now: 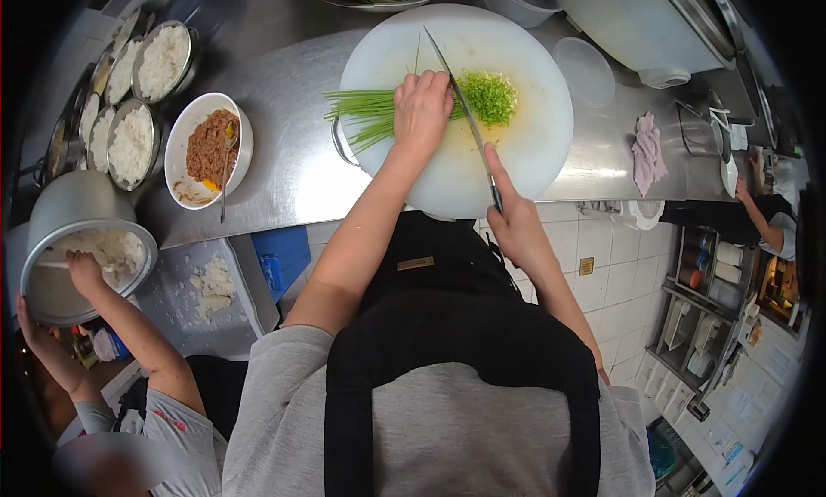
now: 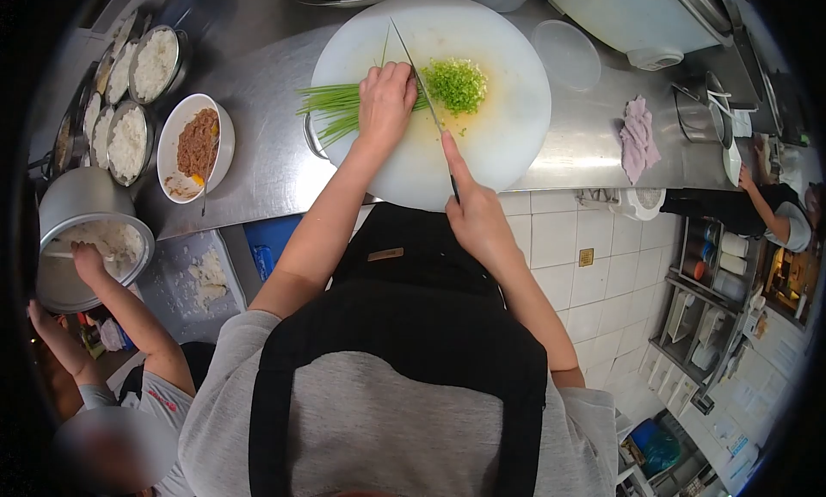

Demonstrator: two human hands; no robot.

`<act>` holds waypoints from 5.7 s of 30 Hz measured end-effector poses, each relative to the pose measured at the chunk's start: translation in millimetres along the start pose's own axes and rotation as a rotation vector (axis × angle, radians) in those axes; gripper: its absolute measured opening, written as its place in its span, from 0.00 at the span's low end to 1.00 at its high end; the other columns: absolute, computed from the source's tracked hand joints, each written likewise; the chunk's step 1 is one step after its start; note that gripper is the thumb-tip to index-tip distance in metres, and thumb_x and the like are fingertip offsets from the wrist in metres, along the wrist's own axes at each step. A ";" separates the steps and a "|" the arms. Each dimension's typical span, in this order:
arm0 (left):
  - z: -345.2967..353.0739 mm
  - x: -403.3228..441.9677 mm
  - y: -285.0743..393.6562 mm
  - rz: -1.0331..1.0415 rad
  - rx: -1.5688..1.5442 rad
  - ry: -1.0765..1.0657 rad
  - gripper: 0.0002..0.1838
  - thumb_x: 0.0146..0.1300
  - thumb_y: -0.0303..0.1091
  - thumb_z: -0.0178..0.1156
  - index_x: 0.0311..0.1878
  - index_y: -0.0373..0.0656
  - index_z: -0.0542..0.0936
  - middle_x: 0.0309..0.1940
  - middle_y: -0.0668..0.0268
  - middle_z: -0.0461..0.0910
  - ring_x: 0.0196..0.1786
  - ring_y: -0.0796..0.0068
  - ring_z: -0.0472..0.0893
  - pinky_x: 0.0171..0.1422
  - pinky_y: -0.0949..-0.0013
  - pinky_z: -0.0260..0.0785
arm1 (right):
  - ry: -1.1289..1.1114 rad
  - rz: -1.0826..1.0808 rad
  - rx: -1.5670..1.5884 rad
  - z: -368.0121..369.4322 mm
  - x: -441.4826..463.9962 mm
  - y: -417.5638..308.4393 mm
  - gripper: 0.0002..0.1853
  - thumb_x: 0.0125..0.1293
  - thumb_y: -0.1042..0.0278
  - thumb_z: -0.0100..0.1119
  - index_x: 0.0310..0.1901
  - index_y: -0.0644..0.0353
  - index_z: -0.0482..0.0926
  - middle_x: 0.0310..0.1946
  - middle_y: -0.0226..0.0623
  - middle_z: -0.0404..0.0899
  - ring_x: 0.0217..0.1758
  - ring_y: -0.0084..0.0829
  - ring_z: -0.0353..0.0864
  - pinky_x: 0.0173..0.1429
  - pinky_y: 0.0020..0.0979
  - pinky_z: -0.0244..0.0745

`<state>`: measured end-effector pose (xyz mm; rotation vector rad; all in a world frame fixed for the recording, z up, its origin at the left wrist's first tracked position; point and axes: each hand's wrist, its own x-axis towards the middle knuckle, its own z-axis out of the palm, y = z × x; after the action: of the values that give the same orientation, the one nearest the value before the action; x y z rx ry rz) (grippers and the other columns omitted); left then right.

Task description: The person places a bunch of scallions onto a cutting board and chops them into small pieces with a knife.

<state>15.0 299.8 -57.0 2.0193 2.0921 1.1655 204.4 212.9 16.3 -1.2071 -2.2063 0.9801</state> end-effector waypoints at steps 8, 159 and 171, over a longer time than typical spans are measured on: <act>1.6 -0.3 -1.8 0.027 -0.009 0.017 0.06 0.61 0.29 0.60 0.40 0.43 0.76 0.37 0.62 0.77 0.43 0.56 0.74 0.49 0.55 0.65 | -0.288 0.548 0.147 -22.2 36.2 -30.4 0.47 0.57 0.87 0.44 0.78 0.44 0.47 0.54 0.68 0.75 0.59 0.63 0.75 0.64 0.49 0.66; -41.4 4.7 -29.2 0.203 -0.057 -0.108 0.10 0.70 0.32 0.53 0.47 0.39 0.80 0.44 0.57 0.81 0.52 0.54 0.77 0.58 0.56 0.66 | -0.082 0.359 0.205 -10.0 1.8 -4.0 0.38 0.69 0.74 0.45 0.78 0.36 0.47 0.49 0.65 0.80 0.47 0.60 0.83 0.56 0.48 0.75; -15.7 -10.6 -9.4 0.048 -0.067 -0.024 0.05 0.66 0.31 0.59 0.41 0.42 0.78 0.39 0.61 0.77 0.47 0.56 0.74 0.53 0.55 0.63 | -0.005 0.087 0.163 13.0 -4.4 12.1 0.40 0.67 0.77 0.47 0.78 0.42 0.48 0.33 0.67 0.79 0.40 0.66 0.79 0.51 0.53 0.68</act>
<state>1.1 283.9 -55.4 2.0545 1.9763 1.1950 204.7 208.8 -1.4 -1.2352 -2.0473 1.1745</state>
